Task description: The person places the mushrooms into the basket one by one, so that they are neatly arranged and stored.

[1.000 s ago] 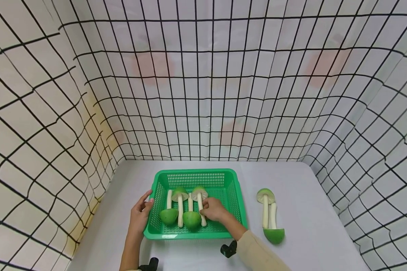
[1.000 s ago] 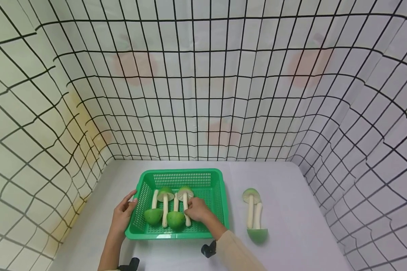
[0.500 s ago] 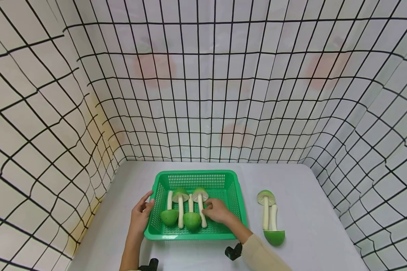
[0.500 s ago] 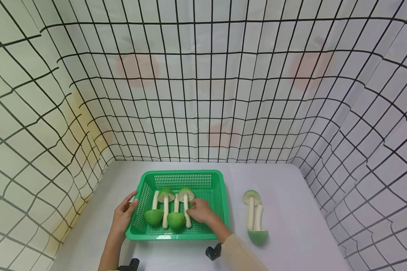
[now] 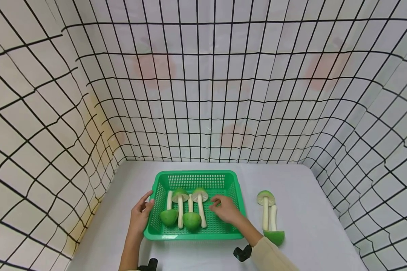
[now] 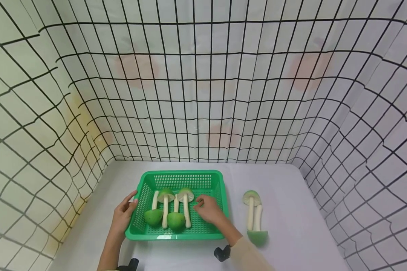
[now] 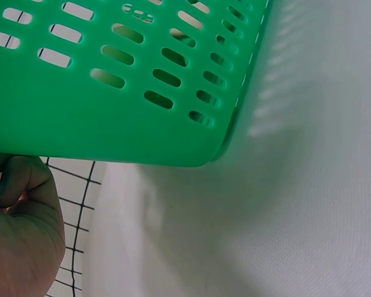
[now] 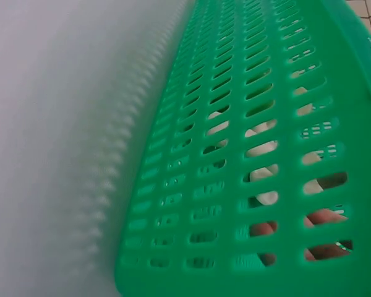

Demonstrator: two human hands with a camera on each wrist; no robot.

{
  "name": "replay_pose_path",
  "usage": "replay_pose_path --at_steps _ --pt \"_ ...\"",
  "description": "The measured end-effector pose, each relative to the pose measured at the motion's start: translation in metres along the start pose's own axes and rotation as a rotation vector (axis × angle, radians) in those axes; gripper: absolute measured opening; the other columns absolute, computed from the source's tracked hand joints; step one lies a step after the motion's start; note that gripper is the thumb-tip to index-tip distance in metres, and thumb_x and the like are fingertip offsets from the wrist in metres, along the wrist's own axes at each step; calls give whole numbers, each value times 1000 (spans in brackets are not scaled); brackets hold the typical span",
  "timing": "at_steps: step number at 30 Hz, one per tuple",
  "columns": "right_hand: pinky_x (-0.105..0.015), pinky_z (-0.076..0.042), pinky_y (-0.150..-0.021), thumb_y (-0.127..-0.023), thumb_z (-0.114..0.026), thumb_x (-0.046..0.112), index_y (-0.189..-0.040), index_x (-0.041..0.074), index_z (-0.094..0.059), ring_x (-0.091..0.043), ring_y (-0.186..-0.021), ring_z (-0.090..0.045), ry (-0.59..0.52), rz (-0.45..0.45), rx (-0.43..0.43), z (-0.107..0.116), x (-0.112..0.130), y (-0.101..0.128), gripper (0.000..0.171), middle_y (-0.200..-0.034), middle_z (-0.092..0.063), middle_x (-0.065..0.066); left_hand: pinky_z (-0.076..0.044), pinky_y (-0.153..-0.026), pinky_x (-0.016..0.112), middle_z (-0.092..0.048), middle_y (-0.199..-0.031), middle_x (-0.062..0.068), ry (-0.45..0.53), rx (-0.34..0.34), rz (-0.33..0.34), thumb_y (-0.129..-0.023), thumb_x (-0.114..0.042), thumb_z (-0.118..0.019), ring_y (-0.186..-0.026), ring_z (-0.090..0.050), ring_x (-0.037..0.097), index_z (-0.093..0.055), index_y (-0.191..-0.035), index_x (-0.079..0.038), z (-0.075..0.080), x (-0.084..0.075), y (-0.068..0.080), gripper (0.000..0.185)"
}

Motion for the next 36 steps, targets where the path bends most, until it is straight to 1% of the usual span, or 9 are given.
replay_pose_path --at_steps 3,7,13,16,19,25,29,33,36 --pt "-36 -55 -72 -99 -67 19 -123 -2 -67 -24 -94 -68 -3 17 -14 3 0 3 31 -108 -70 -11 -48 -68 25 -55 -102 11 -4 2 -1 -107 -28 -58 -87 -51 18 -51 -152 -18 0 -1 1 47" --pt "-34 -55 -72 -99 -67 18 -123 -1 -67 -21 -93 -69 -26 10 -36 7 3 7 30 -107 -70 -9 -47 -69 25 -54 -101 8 -10 3 10 -107 -30 -57 -88 -50 16 -50 -153 -18 0 2 1 48" --pt "-33 -54 -73 -99 -68 16 -120 2 -68 -20 -93 -66 -94 -2 -92 19 11 15 25 -106 -69 -9 -47 -70 26 -56 -104 9 -13 -4 22 -107 -32 -58 -88 -50 16 -50 -153 -20 -1 19 -10 48" --pt "-34 -57 -74 -101 -66 15 -121 4 -68 -22 -95 -66 -127 18 -98 27 13 19 23 -109 -69 -11 -47 -71 26 -57 -106 9 -16 -8 11 -106 -36 -58 -89 -50 15 -50 -153 -23 -1 28 -16 50" --pt "-35 -59 -73 -101 -66 15 -121 5 -68 -24 -93 -68 -145 49 -99 33 13 22 22 -109 -70 -11 -47 -72 26 -57 -106 9 -19 -11 -3 -105 -41 -59 -91 -50 15 -50 -153 -25 0 32 -18 51" --pt "-28 -56 -72 -101 -67 18 -120 10 -70 -16 -89 -69 -141 74 -130 41 9 24 21 -105 -72 -5 -48 -71 26 -58 -107 11 -26 -13 -2 -105 -41 -58 -91 -51 16 -50 -153 -25 1 31 -19 51" --pt "-28 -56 -73 -101 -67 17 -120 11 -70 -17 -86 -71 -131 74 -145 46 4 24 21 -104 -72 -4 -48 -71 25 -56 -106 9 -21 -20 -3 -104 -42 -59 -91 -50 16 -51 -153 -26 0 32 -19 52" --pt "-27 -56 -74 -101 -67 18 -121 12 -70 -16 -85 -71 -132 51 -157 54 -1 26 21 -105 -73 -5 -48 -70 25 -56 -106 8 -23 -23 -10 -104 -44 -60 -91 -51 16 -51 -152 -26 0 32 -18 53" --pt "-28 -55 -73 -100 -68 17 -120 11 -70 -16 -84 -72 -134 49 -170 61 -3 27 21 -105 -73 -9 -49 -69 25 -56 -105 8 -26 -27 -18 -103 -44 -60 -90 -52 16 -52 -152 -25 1 32 -17 53"
Point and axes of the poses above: each hand's wrist, its own y-axis away from the middle knuckle, its own z-axis out of the back of the hand, x = y × z, the point moved 1 cm from there along -y, towards the middle knuckle
